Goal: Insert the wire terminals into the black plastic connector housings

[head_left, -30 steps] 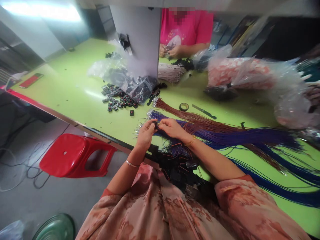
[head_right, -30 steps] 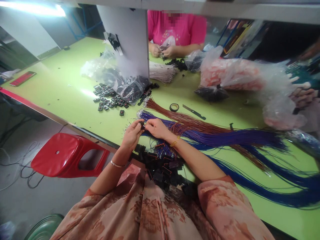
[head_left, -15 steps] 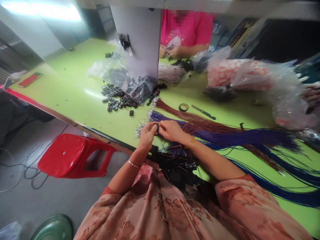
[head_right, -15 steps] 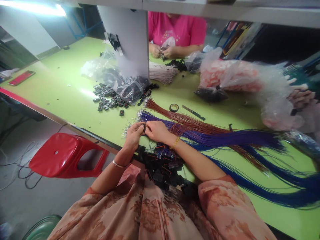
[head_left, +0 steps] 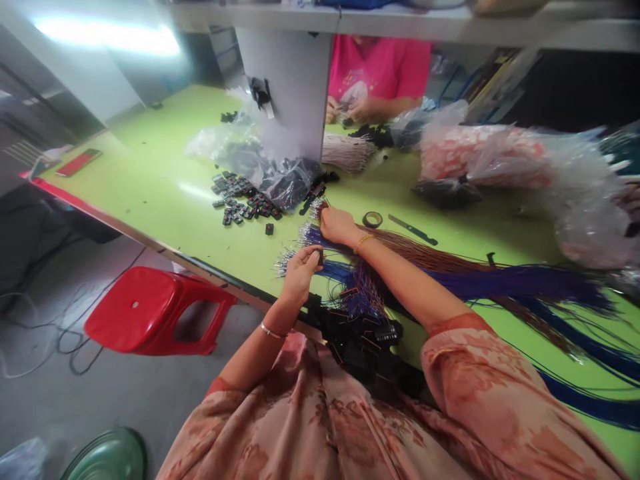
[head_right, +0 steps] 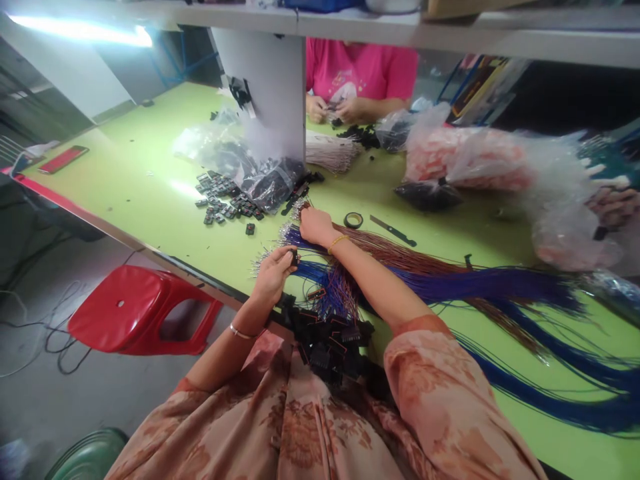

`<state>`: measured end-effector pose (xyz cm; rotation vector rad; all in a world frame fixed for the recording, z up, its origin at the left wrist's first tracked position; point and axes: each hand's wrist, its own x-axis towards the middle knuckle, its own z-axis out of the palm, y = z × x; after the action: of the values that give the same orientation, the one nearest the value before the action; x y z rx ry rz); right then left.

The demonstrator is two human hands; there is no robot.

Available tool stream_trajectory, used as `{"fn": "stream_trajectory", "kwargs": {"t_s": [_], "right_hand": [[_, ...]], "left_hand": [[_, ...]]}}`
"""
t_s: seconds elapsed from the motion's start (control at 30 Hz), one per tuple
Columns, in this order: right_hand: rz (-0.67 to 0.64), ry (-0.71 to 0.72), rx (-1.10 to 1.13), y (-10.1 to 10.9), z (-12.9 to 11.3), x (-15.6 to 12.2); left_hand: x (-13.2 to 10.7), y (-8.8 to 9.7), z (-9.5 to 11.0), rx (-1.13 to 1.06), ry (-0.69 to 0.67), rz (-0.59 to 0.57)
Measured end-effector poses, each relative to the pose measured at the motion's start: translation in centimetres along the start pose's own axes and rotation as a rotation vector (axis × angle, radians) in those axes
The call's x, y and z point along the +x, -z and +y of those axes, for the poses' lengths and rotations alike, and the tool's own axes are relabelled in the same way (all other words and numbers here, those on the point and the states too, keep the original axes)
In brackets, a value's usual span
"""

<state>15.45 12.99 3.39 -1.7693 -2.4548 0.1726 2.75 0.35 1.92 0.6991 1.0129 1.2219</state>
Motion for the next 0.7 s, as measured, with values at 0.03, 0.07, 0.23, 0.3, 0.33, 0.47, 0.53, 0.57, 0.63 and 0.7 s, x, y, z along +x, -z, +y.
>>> {"fn": "stream_trajectory", "kwargs": {"t_s": [0.03,0.07,0.23,0.3,0.33,0.47,0.53,0.57,0.63,0.7], "right_hand": [[0.031,0.001,0.031,0.1,0.0,-0.2],[0.065,0.008,0.086,0.2,0.1,-0.4],[0.165,0.143,0.540,1.3,0.0,-2.1],[0.161,0.155,0.693,1.7,-0.4,-3.3],[0.152,0.151,0.752,1.8,-0.5,-4.1],[0.121,0.130,0.895,2.1,-1.2,-7.2],[0.123,0.113,0.926,2.0,-1.2,-8.4],[0.136,0.104,0.931,1.8,-1.2,-8.8],[0.170,0.095,0.924,1.4,-1.1,-9.5],[0.206,0.108,0.902,1.1,-1.1,-9.9]], "left_hand": [[0.0,0.0,0.0,-0.002,0.002,-0.001],[0.0,0.0,0.0,-0.007,0.004,-0.004],[0.0,-0.4,0.1,-0.063,0.029,-0.008],[0.2,-0.5,0.1,-0.088,0.037,0.004],[0.2,-0.4,0.0,-0.103,0.041,0.011],[0.6,-0.2,-0.1,-0.188,0.053,0.028],[0.8,-0.1,-0.1,-0.228,0.060,0.025],[0.8,-0.1,-0.1,-0.245,0.066,0.021],[0.9,0.0,-0.1,-0.269,0.081,0.008],[0.9,0.0,-0.2,-0.285,0.095,-0.004]]}}
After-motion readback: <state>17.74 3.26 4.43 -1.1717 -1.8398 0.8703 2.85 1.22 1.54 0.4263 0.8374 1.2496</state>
